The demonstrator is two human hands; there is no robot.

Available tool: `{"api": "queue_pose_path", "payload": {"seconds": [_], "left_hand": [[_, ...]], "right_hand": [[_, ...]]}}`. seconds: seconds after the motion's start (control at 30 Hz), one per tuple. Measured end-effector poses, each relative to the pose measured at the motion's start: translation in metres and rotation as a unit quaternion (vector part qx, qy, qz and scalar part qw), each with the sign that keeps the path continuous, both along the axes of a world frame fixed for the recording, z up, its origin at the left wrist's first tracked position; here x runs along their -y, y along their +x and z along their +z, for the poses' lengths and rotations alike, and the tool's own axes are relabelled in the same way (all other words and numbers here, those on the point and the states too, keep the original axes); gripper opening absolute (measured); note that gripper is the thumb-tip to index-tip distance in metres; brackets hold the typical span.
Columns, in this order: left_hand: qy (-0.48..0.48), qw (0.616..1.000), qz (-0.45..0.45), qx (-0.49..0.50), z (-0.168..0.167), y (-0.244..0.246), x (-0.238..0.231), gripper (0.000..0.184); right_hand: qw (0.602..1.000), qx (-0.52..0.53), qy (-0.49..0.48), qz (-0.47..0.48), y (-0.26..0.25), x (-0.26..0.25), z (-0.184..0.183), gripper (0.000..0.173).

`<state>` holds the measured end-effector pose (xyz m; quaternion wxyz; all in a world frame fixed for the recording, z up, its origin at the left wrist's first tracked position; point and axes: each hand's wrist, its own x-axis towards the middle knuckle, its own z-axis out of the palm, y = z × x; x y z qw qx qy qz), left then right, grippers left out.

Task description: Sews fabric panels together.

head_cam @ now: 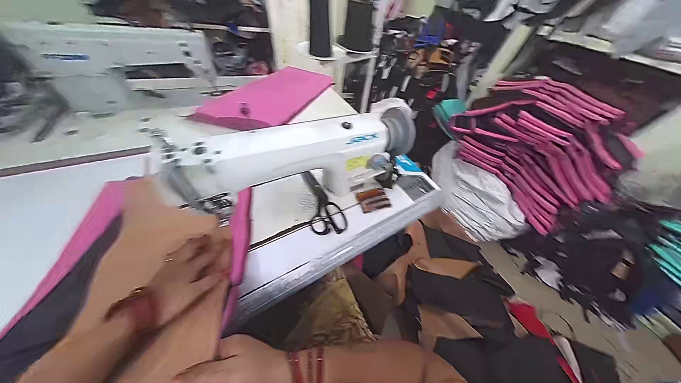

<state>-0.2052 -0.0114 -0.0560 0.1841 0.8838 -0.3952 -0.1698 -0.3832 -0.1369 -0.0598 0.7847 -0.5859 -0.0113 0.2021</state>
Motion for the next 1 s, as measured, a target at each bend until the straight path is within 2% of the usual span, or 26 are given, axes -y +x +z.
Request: {"api": "queue_pose_path", "payload": {"seconds": [0.07,0.13,0.2,0.23,0.3,0.37,0.4,0.43,0.57,0.67,0.77,1.0], "left_hand": [[0.023,0.996,0.07,0.048,-0.021,-0.019,0.004,0.073],[-0.002,0.99,0.107,0.092,-0.04,-0.027,0.001,0.067],[-0.001,0.991,0.111,0.071,-0.037,-0.024,-0.001,0.064],[0.006,0.993,0.107,0.057,-0.035,-0.023,-0.003,0.065],[0.022,0.994,0.099,0.036,-0.031,-0.019,-0.004,0.066],[0.027,0.995,0.094,0.03,-0.028,-0.014,-0.005,0.067],[0.022,0.995,0.093,0.039,-0.03,-0.015,-0.006,0.067],[0.016,0.994,0.09,0.055,-0.033,-0.016,-0.007,0.067],[0.031,0.995,0.065,0.065,-0.032,-0.02,-0.002,0.066],[0.053,0.995,0.052,0.07,-0.03,-0.021,0.002,0.062],[0.084,0.994,0.052,0.05,-0.022,-0.02,0.009,0.061],[0.14,0.989,0.056,0.011,-0.008,-0.002,0.024,0.059]], "right_hand": [[0.997,-0.027,-0.052,0.057,-0.011,0.01,-0.028,0.035],[0.986,0.001,-0.132,0.103,-0.019,0.025,-0.046,0.041],[0.966,0.083,-0.227,0.09,-0.021,0.042,-0.052,0.045],[0.947,0.139,-0.284,0.051,-0.022,0.049,-0.054,0.043],[0.866,0.263,-0.422,-0.044,-0.017,0.06,-0.059,0.033],[0.739,0.409,-0.522,-0.12,0.001,0.068,-0.079,0.037],[0.686,0.466,-0.542,-0.131,0.011,0.07,-0.088,0.041],[0.654,0.504,-0.55,-0.124,0.02,0.068,-0.095,0.044],[0.585,0.57,-0.566,-0.11,0.042,0.046,-0.106,0.043],[0.543,0.587,-0.58,-0.155,0.053,0.034,-0.104,0.03],[0.518,0.593,-0.59,-0.178,0.057,0.031,-0.102,0.027],[0.526,0.569,-0.602,-0.192,0.065,0.031,-0.096,0.027]]}}
